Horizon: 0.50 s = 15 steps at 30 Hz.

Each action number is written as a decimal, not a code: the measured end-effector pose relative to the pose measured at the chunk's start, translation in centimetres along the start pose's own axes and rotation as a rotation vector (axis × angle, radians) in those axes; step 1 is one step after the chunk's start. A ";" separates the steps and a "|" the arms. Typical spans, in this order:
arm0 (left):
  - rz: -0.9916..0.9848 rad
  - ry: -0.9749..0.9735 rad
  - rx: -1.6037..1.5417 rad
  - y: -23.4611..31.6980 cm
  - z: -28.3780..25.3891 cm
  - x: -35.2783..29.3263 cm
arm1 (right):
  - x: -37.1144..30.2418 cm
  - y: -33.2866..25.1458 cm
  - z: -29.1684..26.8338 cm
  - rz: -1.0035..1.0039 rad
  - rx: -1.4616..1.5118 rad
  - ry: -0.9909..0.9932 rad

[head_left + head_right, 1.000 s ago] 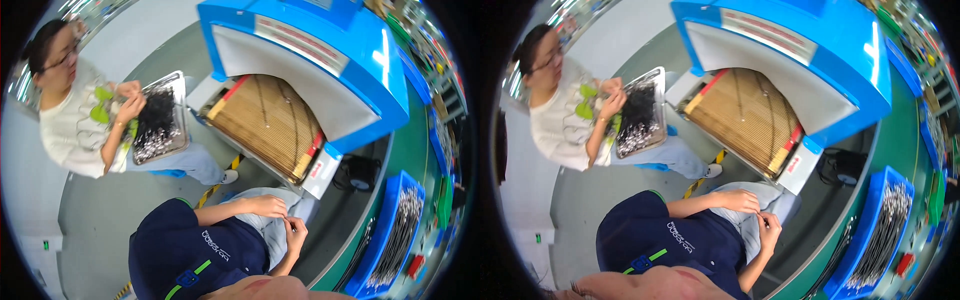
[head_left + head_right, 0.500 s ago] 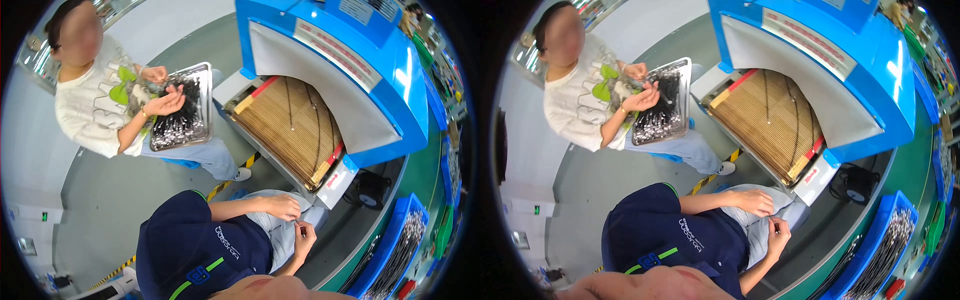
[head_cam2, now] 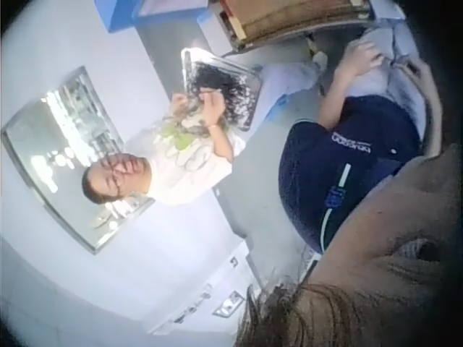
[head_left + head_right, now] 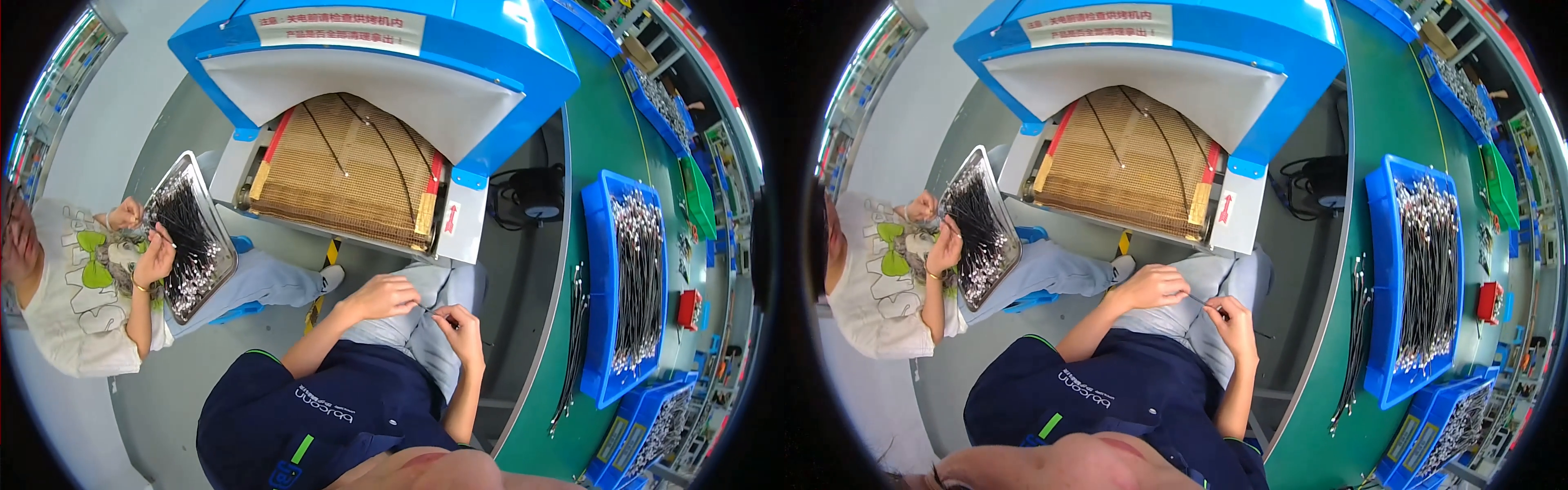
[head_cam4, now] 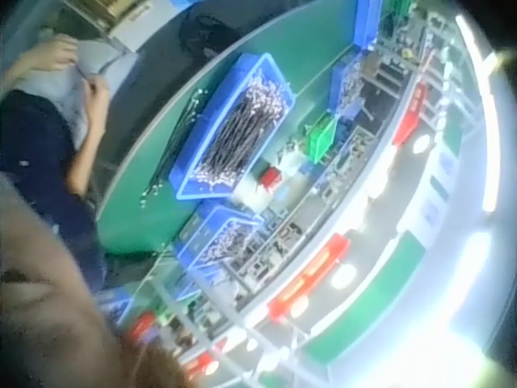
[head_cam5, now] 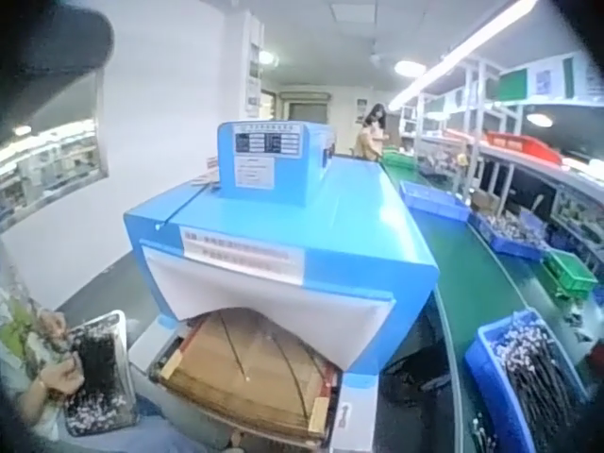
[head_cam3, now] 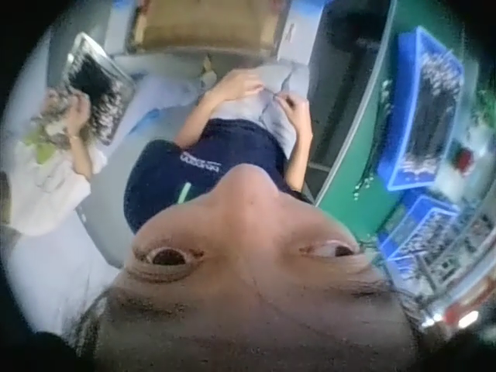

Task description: The person assembles and organizes wire harnesses by hand at a production line station, taking components from trays and placing them into storage bins.

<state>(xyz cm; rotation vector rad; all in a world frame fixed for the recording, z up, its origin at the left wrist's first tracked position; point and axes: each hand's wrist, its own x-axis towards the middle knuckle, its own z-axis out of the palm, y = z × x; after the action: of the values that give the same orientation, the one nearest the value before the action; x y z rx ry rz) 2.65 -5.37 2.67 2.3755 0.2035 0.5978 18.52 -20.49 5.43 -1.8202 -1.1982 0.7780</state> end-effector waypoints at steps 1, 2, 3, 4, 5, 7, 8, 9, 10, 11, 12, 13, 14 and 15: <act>0.001 0.027 0.010 -0.2 -0.5 0.0 | 0.0 0.3 -0.3 0.034 0.038 0.014; 0.001 0.018 0.004 -0.6 -0.7 -0.3 | -0.2 0.6 -0.6 0.068 0.076 0.027; -0.032 0.036 0.005 -0.9 -0.9 -0.7 | -0.4 0.7 -0.9 0.079 0.076 0.024; -0.071 0.051 0.006 -0.9 -1.3 -1.0 | -0.7 0.8 -1.3 0.093 0.083 0.020; -0.087 0.045 0.010 -1.0 -1.6 -1.0 | -0.7 1.0 -1.6 0.078 0.056 0.012; -0.110 0.035 0.012 -1.0 -2.2 -0.8 | -0.8 1.3 -1.7 0.076 0.025 0.015; -0.120 0.032 0.015 -0.7 -2.3 -0.7 | -0.8 1.1 -1.4 0.047 0.044 0.039; -0.102 0.031 -0.001 -0.5 -2.4 -0.4 | -0.6 0.7 -1.2 0.029 0.023 0.037; -0.086 0.034 -0.018 -0.3 -2.5 -0.2 | -0.4 0.1 -1.1 0.011 0.000 0.033; -0.089 0.032 -0.011 -0.5 -2.4 0.1 | -0.1 0.0 -1.0 0.043 0.003 0.032; -0.097 0.012 -0.035 -0.6 -2.5 0.3 | 0.1 0.0 -0.9 0.011 -0.020 0.033; -0.107 0.015 -0.007 -0.7 -2.8 0.4 | 0.3 0.0 -0.9 -0.024 -0.040 0.028; -0.117 0.014 0.017 -0.5 -3.0 0.1 | 0.3 0.0 -0.9 0.012 -0.035 0.024; -0.129 -0.008 -0.007 -0.2 -3.1 -0.1 | 0.3 0.0 -1.0 -0.004 -0.021 0.041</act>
<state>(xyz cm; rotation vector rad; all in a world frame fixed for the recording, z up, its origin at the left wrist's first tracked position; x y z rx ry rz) 1.13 -3.43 4.59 2.3369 0.3474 0.5267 19.48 -20.48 5.86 -1.8419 -1.1876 0.7248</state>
